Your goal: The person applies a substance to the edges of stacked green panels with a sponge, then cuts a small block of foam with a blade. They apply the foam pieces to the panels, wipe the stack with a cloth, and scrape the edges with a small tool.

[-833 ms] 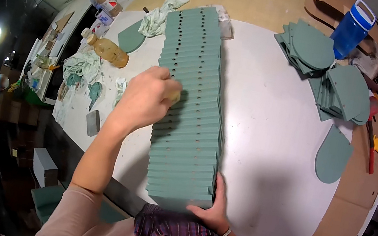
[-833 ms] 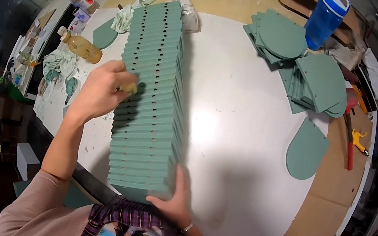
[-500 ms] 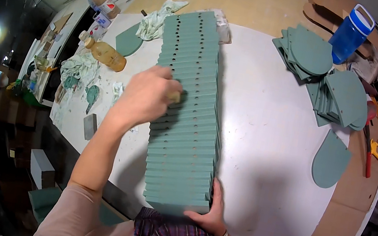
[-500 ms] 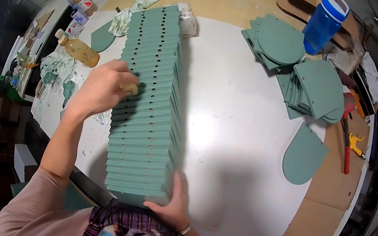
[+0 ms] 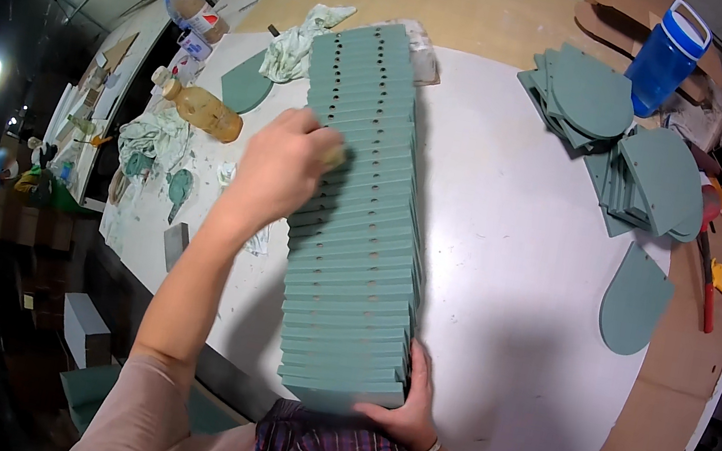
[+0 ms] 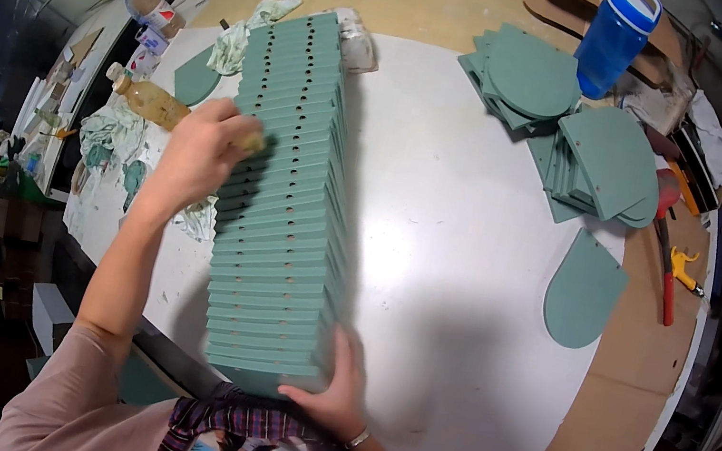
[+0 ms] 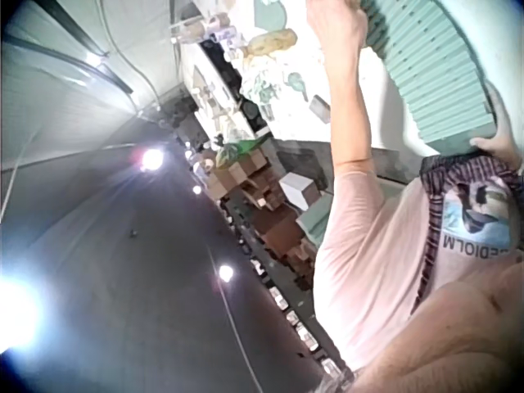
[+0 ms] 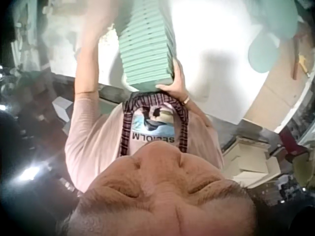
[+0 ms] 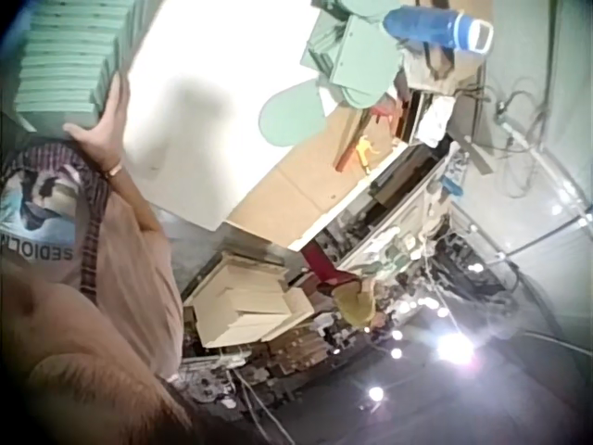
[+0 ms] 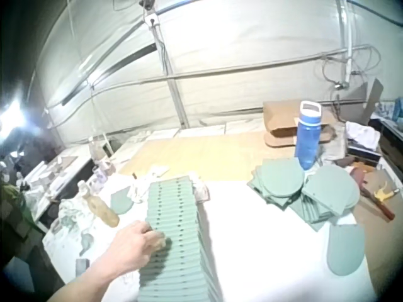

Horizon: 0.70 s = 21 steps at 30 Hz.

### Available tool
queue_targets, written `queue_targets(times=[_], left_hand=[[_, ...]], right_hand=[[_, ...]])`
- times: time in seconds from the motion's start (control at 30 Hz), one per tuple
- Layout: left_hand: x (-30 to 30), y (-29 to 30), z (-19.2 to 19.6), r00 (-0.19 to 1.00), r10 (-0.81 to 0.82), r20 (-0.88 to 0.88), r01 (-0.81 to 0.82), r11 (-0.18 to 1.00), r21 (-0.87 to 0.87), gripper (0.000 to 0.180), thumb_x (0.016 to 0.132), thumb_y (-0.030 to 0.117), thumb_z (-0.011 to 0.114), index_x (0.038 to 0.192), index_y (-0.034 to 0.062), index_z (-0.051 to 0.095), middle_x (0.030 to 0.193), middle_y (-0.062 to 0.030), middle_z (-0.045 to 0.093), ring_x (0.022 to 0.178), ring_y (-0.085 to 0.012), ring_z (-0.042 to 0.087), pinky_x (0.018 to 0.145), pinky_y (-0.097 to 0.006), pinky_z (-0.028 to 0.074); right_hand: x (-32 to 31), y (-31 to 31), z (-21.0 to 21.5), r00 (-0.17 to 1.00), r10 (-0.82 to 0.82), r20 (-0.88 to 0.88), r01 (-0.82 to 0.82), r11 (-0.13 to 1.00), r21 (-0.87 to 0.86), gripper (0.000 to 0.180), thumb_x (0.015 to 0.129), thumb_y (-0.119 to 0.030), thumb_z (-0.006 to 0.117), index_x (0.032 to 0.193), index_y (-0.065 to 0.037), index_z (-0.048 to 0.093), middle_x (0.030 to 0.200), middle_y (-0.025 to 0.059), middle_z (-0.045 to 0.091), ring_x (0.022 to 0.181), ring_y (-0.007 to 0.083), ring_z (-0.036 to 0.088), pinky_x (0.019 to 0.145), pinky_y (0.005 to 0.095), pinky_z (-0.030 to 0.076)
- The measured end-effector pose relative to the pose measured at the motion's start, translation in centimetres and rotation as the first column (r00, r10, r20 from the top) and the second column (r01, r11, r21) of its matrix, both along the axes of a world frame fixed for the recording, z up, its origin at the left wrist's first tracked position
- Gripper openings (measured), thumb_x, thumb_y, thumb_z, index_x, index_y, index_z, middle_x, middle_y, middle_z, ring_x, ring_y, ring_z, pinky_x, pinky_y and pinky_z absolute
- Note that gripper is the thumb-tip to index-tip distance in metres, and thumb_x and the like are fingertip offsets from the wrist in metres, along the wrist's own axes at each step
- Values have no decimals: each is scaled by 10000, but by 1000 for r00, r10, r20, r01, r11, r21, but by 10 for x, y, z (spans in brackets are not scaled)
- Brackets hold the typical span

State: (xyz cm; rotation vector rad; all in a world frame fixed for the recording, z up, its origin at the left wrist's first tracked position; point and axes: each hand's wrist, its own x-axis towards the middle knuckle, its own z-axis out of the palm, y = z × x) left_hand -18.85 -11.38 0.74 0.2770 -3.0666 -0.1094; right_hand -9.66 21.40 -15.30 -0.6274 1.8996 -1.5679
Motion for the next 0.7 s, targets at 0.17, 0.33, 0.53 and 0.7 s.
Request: queue_targets(times=[0.17, 0.33, 0.53, 0.7], left_hand=[[-27, 21, -20, 933, -200, -298, 231, 970, 73, 371, 761, -47, 683, 1110, 77, 690, 963, -111, 597, 907, -321, 601, 784, -410, 507], [23, -14, -10, 987, -76, -143, 82, 996, 40, 316, 737, -76, 675, 1013, 70, 723, 919, -111, 606, 873, -306, 616, 751, -395, 504], [46, -40, 4, 983, 133, -128, -116, 984, 136, 301, 763, -105, 650, 1013, 46, 722, 960, -112, 639, 897, -304, 670, 780, -382, 527], [-32, -7, -20, 929, -255, -268, 305, 938, 165, 342, 736, -164, 556, 969, 44, 695, 963, -97, 630, 901, -293, 650, 782, -378, 531]], right_hand=[[3, -2, -7, 1000, 19, -1, -19, 1000, -18, 1225, 592, -466, 931, 1498, 57, 293, 1489, 295, 363, 1388, 432, 385, 1145, 475, 343], [3, -1, -8, 1000, -14, 24, 14, 1000, -20, 1219, 587, -463, 931, 1493, 55, 301, 1487, 289, 365, 1377, 430, 396, 1139, 477, 349], [1, -1, -12, 1000, -15, -27, 14, 999, -46, 1222, 587, -463, 931, 1497, 48, 295, 1473, 283, 372, 1364, 421, 408, 1133, 481, 353], [6, -1, -13, 1000, -6, 7, 6, 999, -37, 1224, 590, -463, 930, 1495, 55, 291, 1479, 285, 366, 1373, 421, 397, 1137, 477, 345]])
